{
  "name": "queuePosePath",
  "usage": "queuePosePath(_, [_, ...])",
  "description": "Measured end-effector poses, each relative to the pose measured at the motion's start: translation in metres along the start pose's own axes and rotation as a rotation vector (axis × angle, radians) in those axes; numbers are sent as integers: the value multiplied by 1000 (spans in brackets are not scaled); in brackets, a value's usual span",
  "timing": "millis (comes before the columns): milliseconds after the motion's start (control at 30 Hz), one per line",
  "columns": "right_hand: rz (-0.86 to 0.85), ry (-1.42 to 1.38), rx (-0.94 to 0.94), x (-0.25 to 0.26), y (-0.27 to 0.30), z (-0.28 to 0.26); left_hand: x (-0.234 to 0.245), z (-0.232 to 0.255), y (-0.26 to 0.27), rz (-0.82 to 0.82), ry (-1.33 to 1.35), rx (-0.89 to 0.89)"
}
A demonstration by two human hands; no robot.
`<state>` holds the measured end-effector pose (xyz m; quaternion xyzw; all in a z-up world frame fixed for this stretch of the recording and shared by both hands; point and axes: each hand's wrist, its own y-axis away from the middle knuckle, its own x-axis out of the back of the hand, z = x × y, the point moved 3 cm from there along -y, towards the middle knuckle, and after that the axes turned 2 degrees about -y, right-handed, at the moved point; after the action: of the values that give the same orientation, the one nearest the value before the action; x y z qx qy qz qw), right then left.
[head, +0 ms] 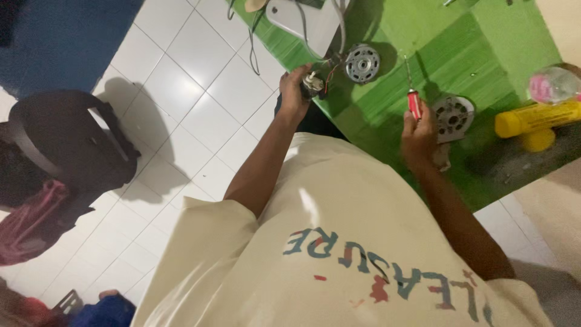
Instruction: The person disassembles a small electrical motor using a screwdriver, removes internal components, and then reassembles the unit. The person handles the motor housing, rotor, and stator, and uses a screwdriver to remove and tighten screws.
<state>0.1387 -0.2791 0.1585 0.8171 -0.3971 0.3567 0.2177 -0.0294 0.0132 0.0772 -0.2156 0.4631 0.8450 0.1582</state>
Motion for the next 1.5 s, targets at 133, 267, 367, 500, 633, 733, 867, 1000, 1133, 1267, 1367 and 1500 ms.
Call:
queuePosePath(133, [73, 135, 120, -11, -3, -19, -4, -16, -13, -78, -81, -70])
queuePosePath(267, [-33, 66, 131, -48, -11, -47, -8, -16, -1, -11, -241, -78])
queuePosePath(367, [-439, -809, -350, -95, -19, -59, -20, -11, 10, -65, -178, -83])
queuePosePath(500, [-472, -1078, -465, -116, -25, -78, -14, -12, 10, -136, -288, -25])
queuePosePath(633, [-394, -1029, -446, -113, -34, -76, 0, -13, -6, -282, -403, -65])
queuePosePath(733, [-268, -742, -393, -108, -38, -67, 3, 1, -4, -487, -726, -183])
queuePosePath(867, [-89, -209, 72, -94, -41, -63, -6, 14, 10, -736, -1026, -133])
queuePosePath(1000, [5, -130, -139, -87, -30, -59, -25, 53, 8, -747, -1355, -337])
queuePosePath(1133, [287, -70, -388, -66, -3, -51, -54, 103, -5, -745, -1353, -574])
queuePosePath(1267, [288, -143, -687, -66, 41, -43, -82, 148, -15, -772, -1367, -905])
queuePosePath(1367, [201, -183, -646, -90, 64, -47, -106, 154, -21, -855, -1558, -978])
queuePosePath(1500, [295, -398, -642, -129, 68, -61, -133, 137, -18, -1071, -1701, -1206])
